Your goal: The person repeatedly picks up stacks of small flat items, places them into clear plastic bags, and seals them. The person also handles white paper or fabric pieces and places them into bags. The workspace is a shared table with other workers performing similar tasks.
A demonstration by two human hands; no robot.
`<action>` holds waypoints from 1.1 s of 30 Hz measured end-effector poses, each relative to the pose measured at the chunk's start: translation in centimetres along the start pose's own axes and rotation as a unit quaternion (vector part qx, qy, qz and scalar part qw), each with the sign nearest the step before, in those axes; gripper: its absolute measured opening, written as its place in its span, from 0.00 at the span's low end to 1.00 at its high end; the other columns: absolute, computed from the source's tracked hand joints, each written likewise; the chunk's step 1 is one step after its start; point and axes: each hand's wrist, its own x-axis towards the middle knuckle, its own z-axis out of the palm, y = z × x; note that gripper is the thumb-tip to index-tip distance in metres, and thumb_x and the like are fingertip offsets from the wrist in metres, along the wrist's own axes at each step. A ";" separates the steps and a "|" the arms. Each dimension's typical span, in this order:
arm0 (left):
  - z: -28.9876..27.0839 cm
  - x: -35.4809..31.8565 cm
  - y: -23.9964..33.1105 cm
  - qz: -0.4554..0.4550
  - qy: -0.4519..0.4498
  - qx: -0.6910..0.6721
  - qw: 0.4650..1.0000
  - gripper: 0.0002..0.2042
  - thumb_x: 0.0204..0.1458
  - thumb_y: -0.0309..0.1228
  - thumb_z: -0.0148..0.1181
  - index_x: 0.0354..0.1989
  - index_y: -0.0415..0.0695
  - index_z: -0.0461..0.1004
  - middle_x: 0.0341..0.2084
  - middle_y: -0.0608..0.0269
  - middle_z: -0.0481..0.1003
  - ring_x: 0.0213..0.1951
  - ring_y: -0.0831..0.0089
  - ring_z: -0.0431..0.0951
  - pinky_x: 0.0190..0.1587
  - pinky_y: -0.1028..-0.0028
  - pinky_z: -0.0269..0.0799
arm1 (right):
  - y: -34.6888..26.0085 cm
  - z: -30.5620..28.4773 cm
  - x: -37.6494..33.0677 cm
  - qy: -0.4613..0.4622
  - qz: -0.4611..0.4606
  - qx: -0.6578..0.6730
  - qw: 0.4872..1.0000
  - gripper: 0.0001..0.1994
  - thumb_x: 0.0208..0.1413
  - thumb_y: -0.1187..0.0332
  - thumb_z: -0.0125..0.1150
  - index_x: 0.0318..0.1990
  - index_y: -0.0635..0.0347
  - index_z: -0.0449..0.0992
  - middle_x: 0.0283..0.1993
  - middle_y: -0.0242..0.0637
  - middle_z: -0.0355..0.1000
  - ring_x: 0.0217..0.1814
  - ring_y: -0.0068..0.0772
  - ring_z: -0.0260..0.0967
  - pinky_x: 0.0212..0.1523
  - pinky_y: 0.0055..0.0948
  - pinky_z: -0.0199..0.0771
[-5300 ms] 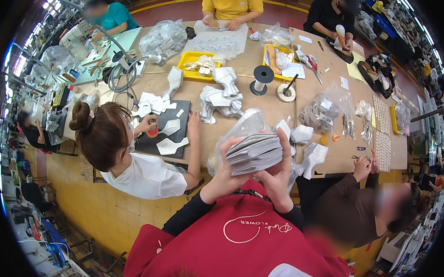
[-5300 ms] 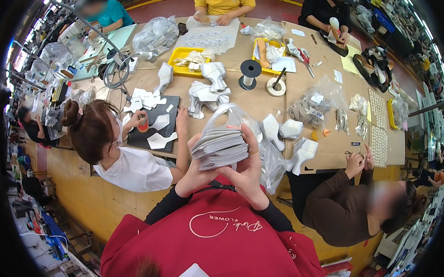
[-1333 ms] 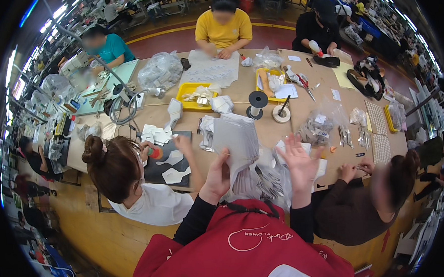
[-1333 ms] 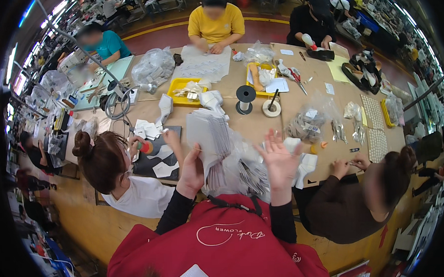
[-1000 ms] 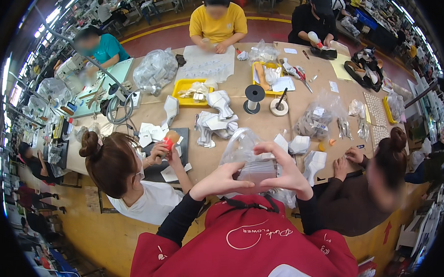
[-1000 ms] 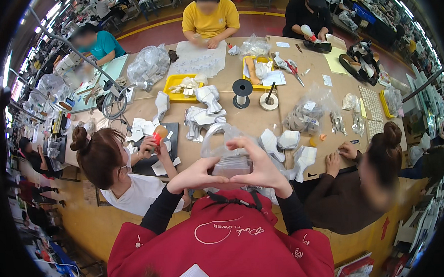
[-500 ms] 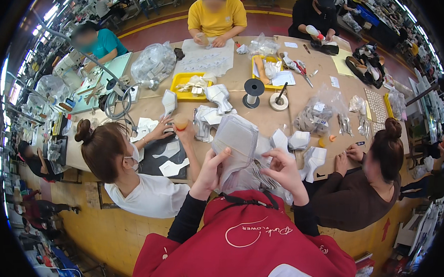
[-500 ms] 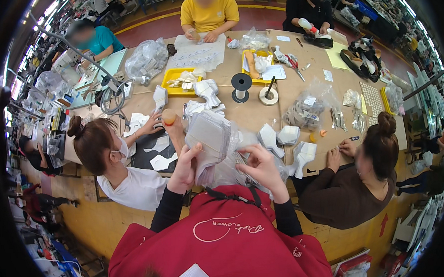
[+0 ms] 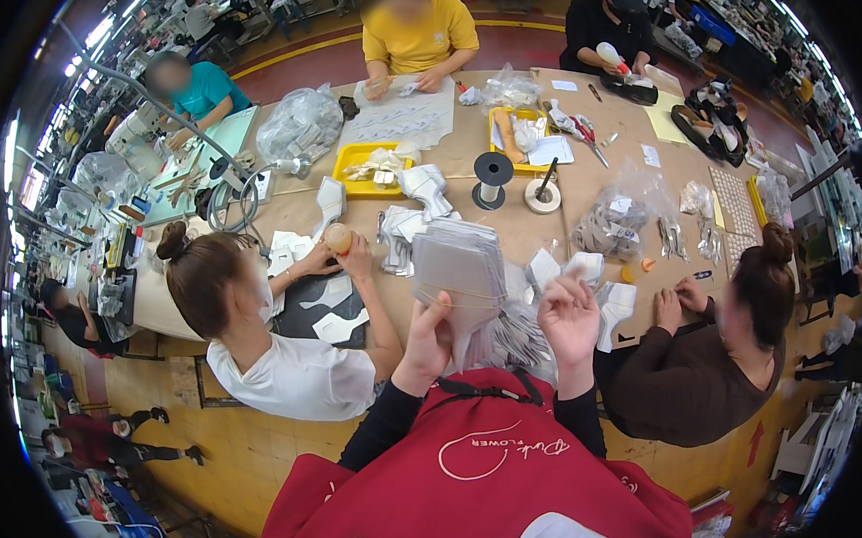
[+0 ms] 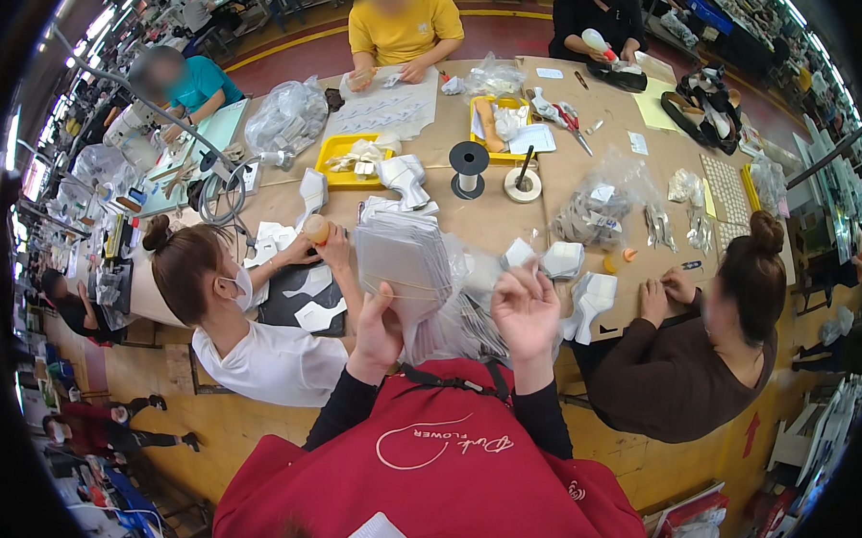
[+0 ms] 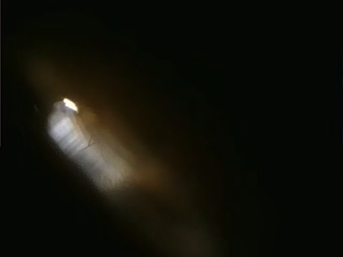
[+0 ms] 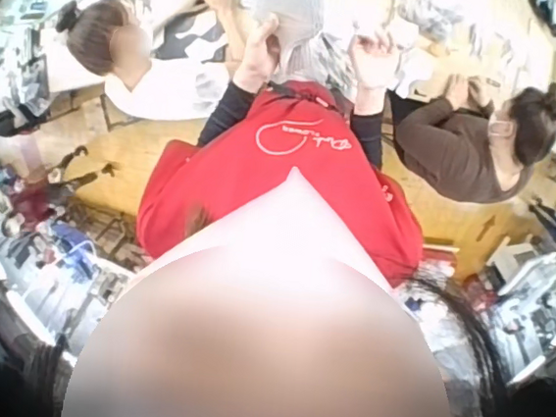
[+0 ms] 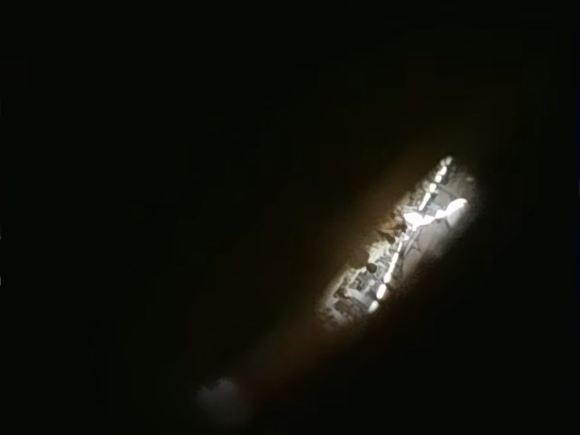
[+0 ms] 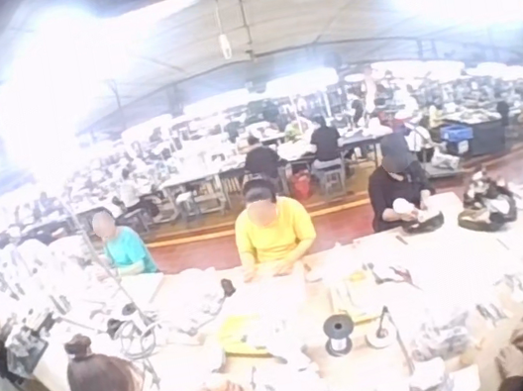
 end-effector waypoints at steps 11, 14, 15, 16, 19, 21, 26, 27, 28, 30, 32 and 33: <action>-1.2 -0.5 1.3 -0.026 -0.106 0.309 0.945 0.26 0.49 0.27 0.66 0.56 0.39 0.64 0.47 0.61 0.71 0.52 0.73 0.69 0.55 0.72 0.64 | 2.7 2.6 -0.9 -0.134 -0.061 -0.751 0.644 0.38 0.44 0.62 0.70 0.63 0.60 0.60 0.63 0.37 0.60 0.64 0.34 0.59 0.55 0.35 0.69; -0.7 -0.4 2.3 0.017 -0.196 0.431 0.880 0.27 0.48 0.25 0.66 0.57 0.38 0.63 0.48 0.62 0.70 0.53 0.74 0.68 0.56 0.73 0.63 | 3.0 3.3 -1.2 -0.129 -0.077 -0.869 0.471 0.35 0.39 0.62 0.71 0.58 0.64 0.66 0.52 0.39 0.68 0.55 0.32 0.65 0.49 0.31 0.70; -0.5 -0.4 2.4 0.035 -0.228 0.466 0.854 0.27 0.47 0.25 0.66 0.57 0.37 0.63 0.49 0.62 0.69 0.53 0.75 0.67 0.56 0.74 0.63 | 3.1 3.4 -1.2 -0.142 -0.080 -0.883 0.440 0.34 0.39 0.61 0.70 0.56 0.65 0.67 0.50 0.40 0.69 0.53 0.32 0.67 0.48 0.31 0.70; -0.5 -0.5 2.6 0.031 -0.238 0.481 0.843 0.26 0.48 0.26 0.66 0.55 0.38 0.64 0.49 0.62 0.69 0.54 0.75 0.66 0.57 0.73 0.62 | 3.3 3.3 -1.2 -0.155 -0.083 -0.896 0.408 0.33 0.40 0.60 0.70 0.55 0.65 0.69 0.47 0.40 0.69 0.50 0.33 0.68 0.47 0.30 0.70; -0.5 -1.0 2.7 -0.012 -0.251 0.479 0.841 0.26 0.48 0.27 0.66 0.56 0.38 0.64 0.49 0.61 0.69 0.54 0.74 0.67 0.57 0.74 0.62 | 3.7 3.1 -1.1 -0.196 -0.150 -0.902 0.354 0.26 0.40 0.56 0.69 0.43 0.67 0.74 0.34 0.42 0.71 0.35 0.39 0.73 0.37 0.28 0.70; -0.5 -1.5 2.5 -0.010 -0.256 0.497 0.829 0.27 0.48 0.29 0.67 0.55 0.38 0.64 0.49 0.60 0.69 0.54 0.73 0.68 0.56 0.73 0.63 | 3.8 3.1 -1.3 -0.199 -0.161 -0.917 0.307 0.24 0.39 0.54 0.70 0.38 0.67 0.75 0.30 0.43 0.71 0.31 0.43 0.73 0.33 0.29 0.70; -0.7 -2.2 1.7 -0.009 -0.251 0.509 0.823 0.27 0.47 0.30 0.68 0.55 0.38 0.65 0.49 0.59 0.70 0.52 0.71 0.69 0.56 0.72 0.64 | 3.5 2.7 -1.6 -0.184 -0.171 -0.932 0.262 0.21 0.43 0.55 0.67 0.35 0.66 0.75 0.27 0.44 0.71 0.31 0.44 0.73 0.36 0.29 0.70; -0.7 -2.2 1.6 -0.010 -0.245 0.506 0.827 0.27 0.47 0.29 0.68 0.55 0.37 0.65 0.49 0.59 0.69 0.52 0.72 0.69 0.56 0.72 0.64 | 3.5 2.5 -1.6 -0.186 -0.169 -0.930 0.268 0.20 0.44 0.57 0.66 0.36 0.66 0.75 0.28 0.43 0.71 0.32 0.41 0.73 0.39 0.28 0.69; -0.8 -2.3 1.5 0.000 -0.230 0.525 0.819 0.27 0.47 0.29 0.68 0.55 0.38 0.65 0.49 0.59 0.69 0.52 0.72 0.69 0.55 0.72 0.65 | 3.5 2.2 -1.5 -0.188 -0.168 -0.928 0.273 0.18 0.46 0.59 0.66 0.37 0.66 0.75 0.30 0.41 0.72 0.34 0.38 0.73 0.41 0.27 0.69; -1.0 -2.3 1.2 0.019 -0.202 0.538 0.818 0.27 0.46 0.28 0.68 0.55 0.38 0.65 0.48 0.58 0.70 0.51 0.71 0.70 0.54 0.72 0.66 | 3.6 1.3 -1.4 -0.077 -0.078 -0.874 0.473 0.15 0.48 0.64 0.64 0.41 0.64 0.74 0.35 0.36 0.73 0.39 0.29 0.71 0.46 0.24 0.66; -1.2 -2.3 1.0 0.020 -0.188 0.550 0.813 0.26 0.46 0.28 0.68 0.54 0.37 0.66 0.47 0.58 0.70 0.50 0.71 0.70 0.53 0.72 0.66 | 3.8 0.5 -1.5 -0.007 -0.020 -0.806 0.591 0.14 0.50 0.68 0.62 0.43 0.63 0.74 0.38 0.31 0.72 0.43 0.22 0.68 0.48 0.22 0.64; -1.3 -2.2 0.8 0.025 -0.187 0.547 0.816 0.26 0.46 0.28 0.68 0.54 0.37 0.66 0.46 0.58 0.70 0.50 0.71 0.71 0.52 0.72 0.67 | 3.7 0.1 -1.6 0.004 -0.009 -0.786 0.619 0.14 0.50 0.70 0.61 0.45 0.62 0.73 0.40 0.29 0.71 0.45 0.20 0.66 0.48 0.22 0.64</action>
